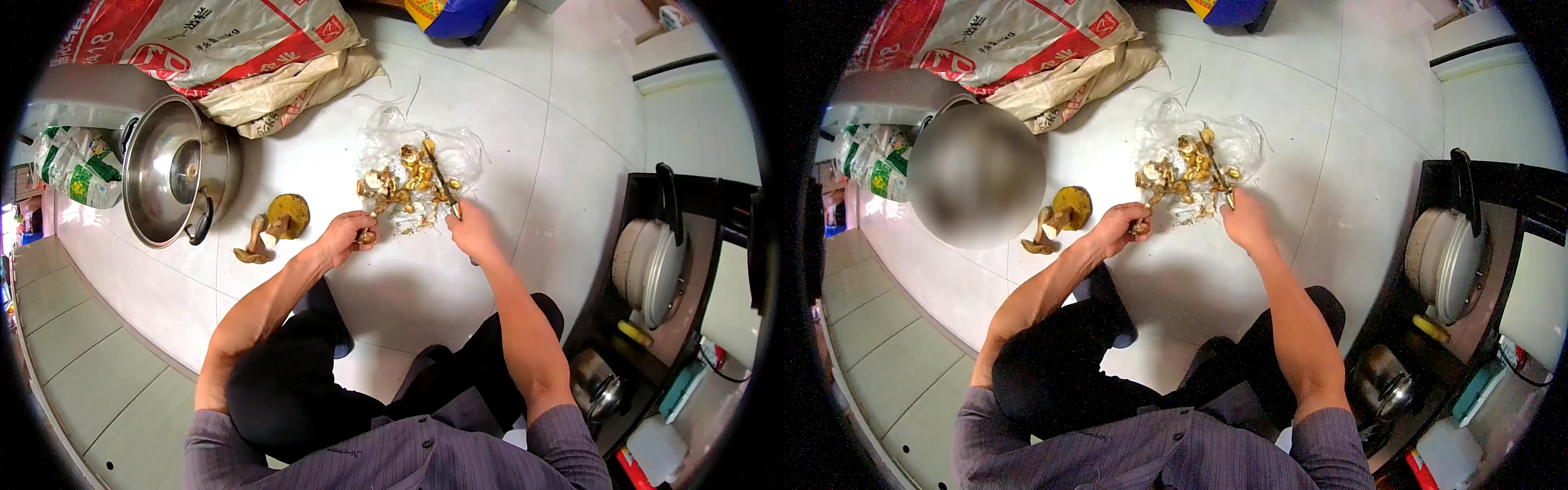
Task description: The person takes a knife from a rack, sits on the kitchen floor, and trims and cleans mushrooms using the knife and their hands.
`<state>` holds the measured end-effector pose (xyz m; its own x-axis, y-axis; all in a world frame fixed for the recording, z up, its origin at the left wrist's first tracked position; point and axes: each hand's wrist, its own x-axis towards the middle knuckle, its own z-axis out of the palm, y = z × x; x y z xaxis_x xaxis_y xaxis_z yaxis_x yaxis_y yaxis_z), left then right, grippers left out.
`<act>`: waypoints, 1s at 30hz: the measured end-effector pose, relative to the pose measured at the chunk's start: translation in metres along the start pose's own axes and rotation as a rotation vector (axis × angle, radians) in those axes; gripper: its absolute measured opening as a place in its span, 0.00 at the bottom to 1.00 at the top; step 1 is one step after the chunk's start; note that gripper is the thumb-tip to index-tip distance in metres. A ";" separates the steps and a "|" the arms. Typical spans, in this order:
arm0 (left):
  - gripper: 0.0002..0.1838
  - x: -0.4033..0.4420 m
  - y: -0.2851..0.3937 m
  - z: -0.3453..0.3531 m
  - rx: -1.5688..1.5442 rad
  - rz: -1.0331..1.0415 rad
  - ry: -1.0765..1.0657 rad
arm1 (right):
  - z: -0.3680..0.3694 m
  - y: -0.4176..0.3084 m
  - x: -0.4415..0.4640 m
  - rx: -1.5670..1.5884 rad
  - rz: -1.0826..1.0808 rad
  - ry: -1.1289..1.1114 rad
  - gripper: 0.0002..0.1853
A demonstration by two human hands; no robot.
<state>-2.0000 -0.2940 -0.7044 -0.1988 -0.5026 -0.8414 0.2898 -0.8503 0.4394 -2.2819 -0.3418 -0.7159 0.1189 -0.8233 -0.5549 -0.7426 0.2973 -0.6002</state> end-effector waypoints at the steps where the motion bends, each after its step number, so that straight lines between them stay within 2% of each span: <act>1: 0.07 0.001 -0.003 -0.004 0.001 0.000 -0.001 | 0.004 -0.005 -0.002 -0.111 -0.022 0.035 0.15; 3: 0.06 0.002 -0.010 -0.012 -0.010 -0.014 -0.053 | 0.008 -0.012 -0.006 -0.224 -0.041 0.068 0.16; 5: 0.06 0.004 -0.016 -0.017 -0.016 -0.031 -0.041 | 0.009 -0.018 -0.010 -0.387 -0.085 -0.083 0.17; 9: 0.06 0.000 -0.020 -0.019 0.003 -0.050 -0.019 | 0.010 -0.030 -0.021 -0.287 -0.228 -0.096 0.19; 11: 0.06 -0.003 -0.020 -0.019 0.010 -0.051 -0.017 | 0.009 -0.025 -0.015 -0.162 -0.133 0.086 0.19; 14: 0.05 0.002 -0.024 -0.023 0.015 -0.051 -0.032 | 0.001 -0.011 -0.011 -0.129 -0.021 0.201 0.19; 16: 0.05 0.002 -0.025 -0.024 0.007 -0.052 -0.046 | -0.003 -0.010 -0.013 -0.179 0.030 0.146 0.17; 18: 0.05 0.004 -0.025 -0.022 0.022 -0.062 -0.044 | -0.002 -0.011 -0.023 -0.340 0.013 -0.061 0.16; 22: 0.05 0.002 -0.023 -0.013 0.031 -0.064 -0.024 | 0.012 -0.021 -0.035 -0.275 -0.007 -0.080 0.16; 27: 0.04 0.003 -0.025 -0.007 0.055 -0.058 -0.058 | 0.009 -0.021 -0.045 -0.302 -0.229 -0.109 0.14; 30: 0.04 0.005 -0.027 -0.006 0.071 -0.070 -0.043 | 0.005 -0.015 -0.045 -0.394 -0.242 -0.184 0.13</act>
<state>-2.0037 -0.2727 -0.7223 -0.2571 -0.4465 -0.8570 0.2075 -0.8917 0.4023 -2.2731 -0.3067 -0.6847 0.4066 -0.7363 -0.5408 -0.8677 -0.1260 -0.4808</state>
